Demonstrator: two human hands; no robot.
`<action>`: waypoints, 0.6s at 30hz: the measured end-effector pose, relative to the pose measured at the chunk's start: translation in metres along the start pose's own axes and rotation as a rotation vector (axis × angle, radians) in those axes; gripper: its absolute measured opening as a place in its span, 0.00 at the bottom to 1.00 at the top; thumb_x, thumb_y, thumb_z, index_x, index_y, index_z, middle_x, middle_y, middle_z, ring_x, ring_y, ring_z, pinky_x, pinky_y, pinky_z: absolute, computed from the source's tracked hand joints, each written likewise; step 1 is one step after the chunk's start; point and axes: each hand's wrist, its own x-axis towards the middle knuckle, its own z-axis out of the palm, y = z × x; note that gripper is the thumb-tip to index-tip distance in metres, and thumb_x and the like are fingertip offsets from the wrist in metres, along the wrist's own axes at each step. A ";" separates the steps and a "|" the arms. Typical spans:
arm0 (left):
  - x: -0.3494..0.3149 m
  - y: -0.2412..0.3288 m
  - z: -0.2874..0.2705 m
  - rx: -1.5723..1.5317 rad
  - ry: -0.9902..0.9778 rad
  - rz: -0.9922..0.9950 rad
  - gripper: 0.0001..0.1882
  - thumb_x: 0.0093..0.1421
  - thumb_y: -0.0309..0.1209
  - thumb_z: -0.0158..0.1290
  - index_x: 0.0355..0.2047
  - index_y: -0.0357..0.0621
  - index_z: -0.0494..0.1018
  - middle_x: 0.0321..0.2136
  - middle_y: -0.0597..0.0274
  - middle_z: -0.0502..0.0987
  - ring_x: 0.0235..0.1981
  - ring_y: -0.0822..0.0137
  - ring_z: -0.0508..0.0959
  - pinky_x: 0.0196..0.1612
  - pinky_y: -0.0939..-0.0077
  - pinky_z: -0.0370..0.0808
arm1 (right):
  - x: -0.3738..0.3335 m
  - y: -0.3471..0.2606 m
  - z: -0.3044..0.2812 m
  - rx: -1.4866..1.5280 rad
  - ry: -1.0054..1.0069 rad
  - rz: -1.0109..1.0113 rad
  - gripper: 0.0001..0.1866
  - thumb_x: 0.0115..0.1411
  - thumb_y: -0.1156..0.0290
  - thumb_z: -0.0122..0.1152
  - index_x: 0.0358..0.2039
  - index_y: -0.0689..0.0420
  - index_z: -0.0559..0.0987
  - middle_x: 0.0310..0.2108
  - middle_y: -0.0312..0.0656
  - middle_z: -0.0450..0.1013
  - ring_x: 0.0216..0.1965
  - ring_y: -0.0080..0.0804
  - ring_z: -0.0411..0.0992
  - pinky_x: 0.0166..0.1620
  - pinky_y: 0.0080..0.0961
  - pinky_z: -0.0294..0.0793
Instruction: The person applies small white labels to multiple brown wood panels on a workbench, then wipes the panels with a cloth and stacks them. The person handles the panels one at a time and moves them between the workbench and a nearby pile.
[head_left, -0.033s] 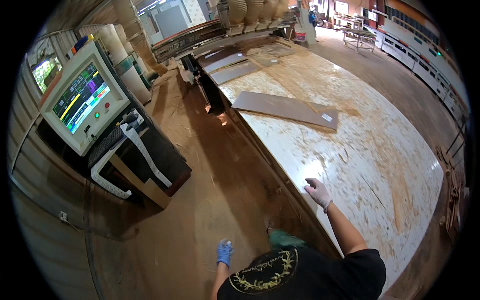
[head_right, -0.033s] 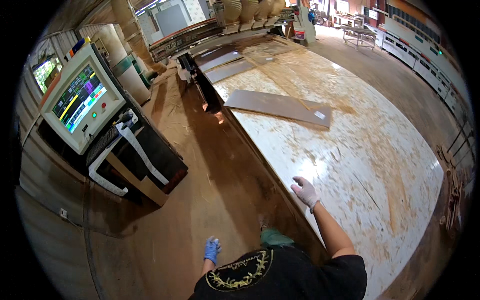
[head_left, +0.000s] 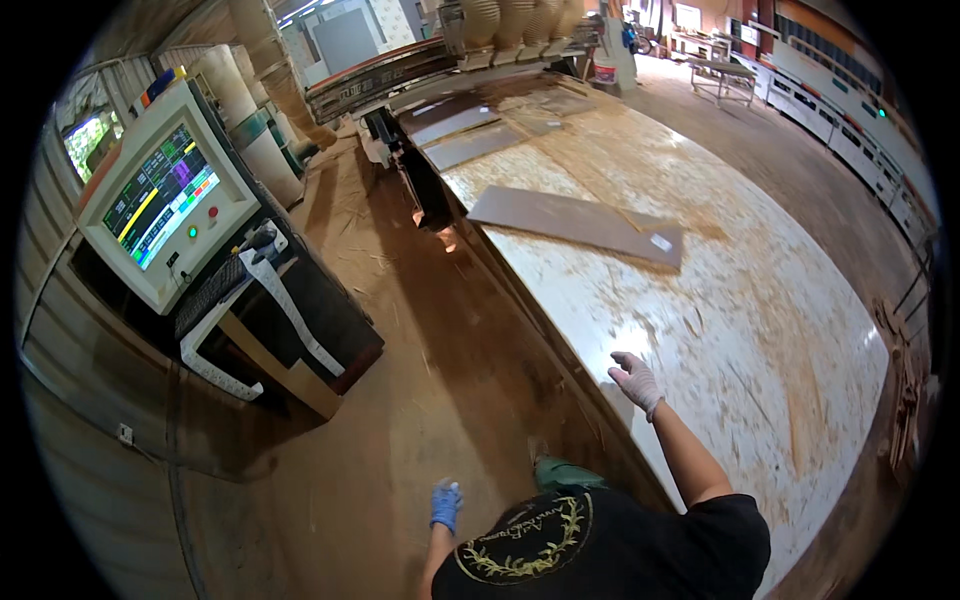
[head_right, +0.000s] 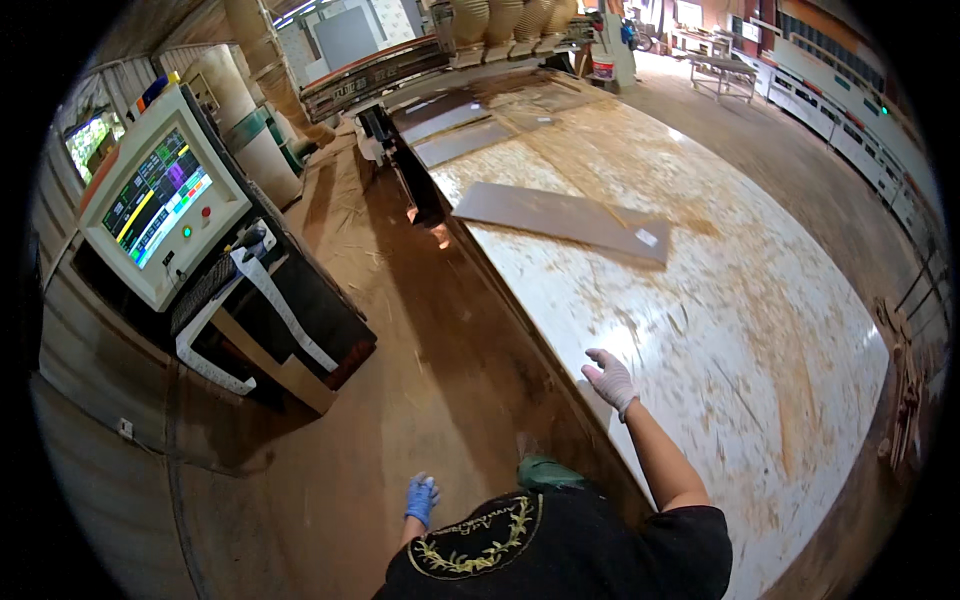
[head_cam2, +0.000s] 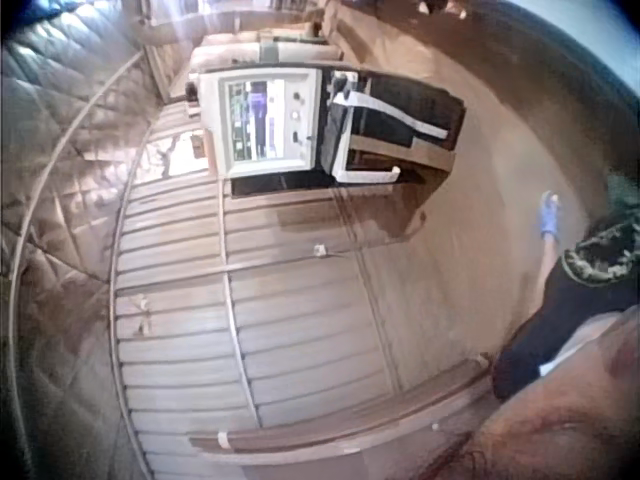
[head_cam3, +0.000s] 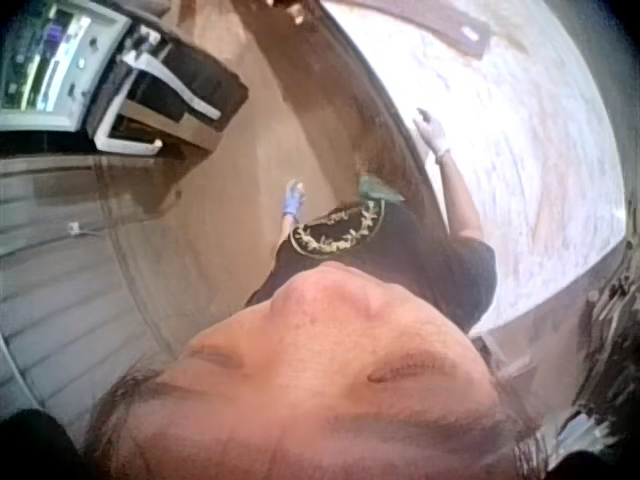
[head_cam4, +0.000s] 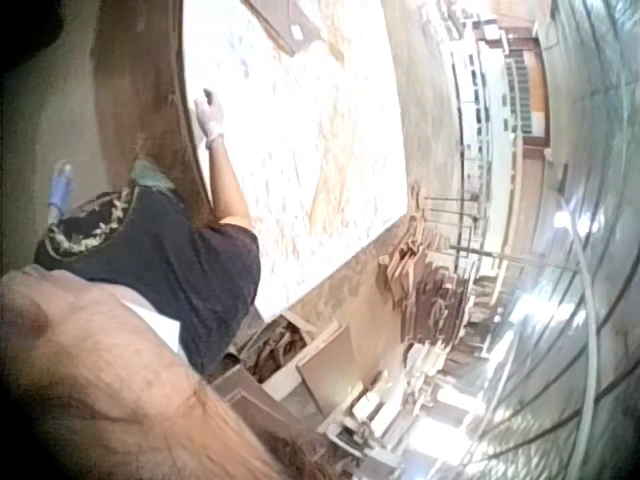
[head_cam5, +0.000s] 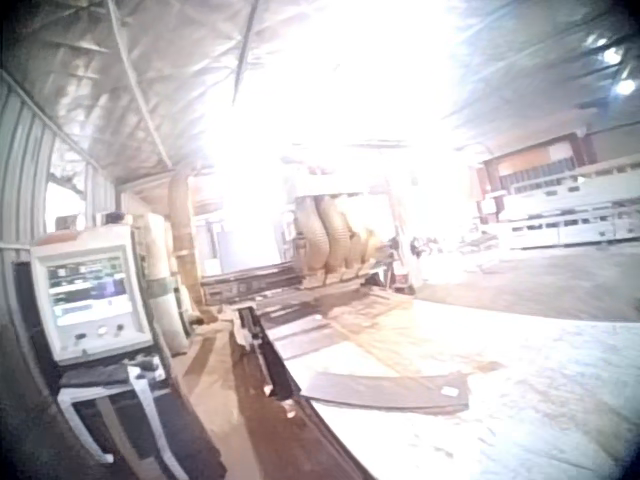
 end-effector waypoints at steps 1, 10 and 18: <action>0.020 0.018 -0.002 0.029 0.017 -0.019 0.20 0.60 0.30 0.49 0.53 0.55 0.60 0.25 0.68 0.68 0.18 0.73 0.68 0.17 0.80 0.67 | 0.041 -0.011 0.005 -0.040 -0.022 0.008 0.23 0.53 0.64 0.58 0.49 0.60 0.72 0.45 0.51 0.72 0.48 0.39 0.70 0.51 0.30 0.68; 0.137 0.092 -0.075 -0.401 0.249 -0.258 0.06 0.59 0.36 0.48 0.36 0.55 0.66 0.19 0.72 0.65 0.17 0.73 0.65 0.19 0.74 0.64 | 0.365 -0.123 0.142 -0.437 -0.129 -0.169 0.23 0.51 0.54 0.56 0.47 0.49 0.74 0.48 0.45 0.71 0.49 0.43 0.68 0.52 0.36 0.67; 0.357 0.181 -0.151 -0.597 0.119 -0.244 0.07 0.61 0.41 0.44 0.28 0.57 0.64 0.18 0.73 0.65 0.18 0.72 0.65 0.21 0.71 0.64 | 0.610 -0.158 0.257 -0.349 -0.105 0.091 0.28 0.51 0.56 0.56 0.53 0.49 0.70 0.50 0.47 0.70 0.52 0.44 0.67 0.54 0.33 0.65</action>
